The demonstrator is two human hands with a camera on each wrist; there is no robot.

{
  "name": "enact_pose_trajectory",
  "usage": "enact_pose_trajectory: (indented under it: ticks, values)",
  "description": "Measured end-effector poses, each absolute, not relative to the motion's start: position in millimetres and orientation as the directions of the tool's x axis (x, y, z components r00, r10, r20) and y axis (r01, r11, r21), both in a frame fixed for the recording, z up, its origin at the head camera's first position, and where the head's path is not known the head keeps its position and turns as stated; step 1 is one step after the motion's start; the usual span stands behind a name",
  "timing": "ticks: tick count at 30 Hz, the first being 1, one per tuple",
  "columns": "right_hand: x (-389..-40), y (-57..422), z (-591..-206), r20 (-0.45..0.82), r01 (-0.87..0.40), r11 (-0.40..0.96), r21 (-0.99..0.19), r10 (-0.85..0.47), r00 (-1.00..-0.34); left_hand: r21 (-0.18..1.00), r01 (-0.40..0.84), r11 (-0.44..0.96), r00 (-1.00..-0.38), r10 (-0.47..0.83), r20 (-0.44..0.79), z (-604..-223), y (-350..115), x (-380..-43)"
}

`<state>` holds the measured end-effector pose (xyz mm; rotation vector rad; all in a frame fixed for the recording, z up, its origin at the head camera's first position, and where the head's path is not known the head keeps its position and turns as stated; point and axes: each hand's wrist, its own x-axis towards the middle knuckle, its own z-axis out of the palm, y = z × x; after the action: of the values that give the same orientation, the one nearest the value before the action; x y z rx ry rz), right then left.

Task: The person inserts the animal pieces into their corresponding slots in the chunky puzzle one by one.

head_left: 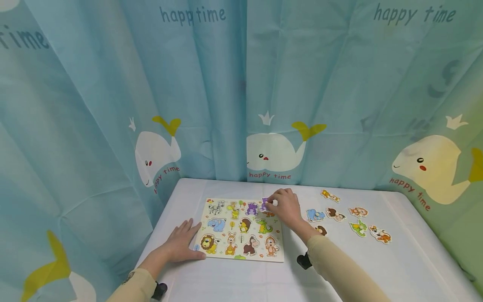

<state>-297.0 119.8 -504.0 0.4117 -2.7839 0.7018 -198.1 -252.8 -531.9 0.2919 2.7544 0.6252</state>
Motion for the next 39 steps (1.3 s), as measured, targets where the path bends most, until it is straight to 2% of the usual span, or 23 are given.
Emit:
enact_pose_trajectory:
  ticks: [19,39]
  values:
    - [-312,91,-524,0.235,-0.285,0.866,-0.411,-0.201,-0.951,0.447,0.118,0.887,-0.938,0.247,-0.244,-530,-252,-197]
    - [-311,74,-540,0.225,-0.287,0.872,-0.397,-0.211,-0.951,0.439,0.117,0.891,-0.939,0.243,-0.242,-530,-252,-196]
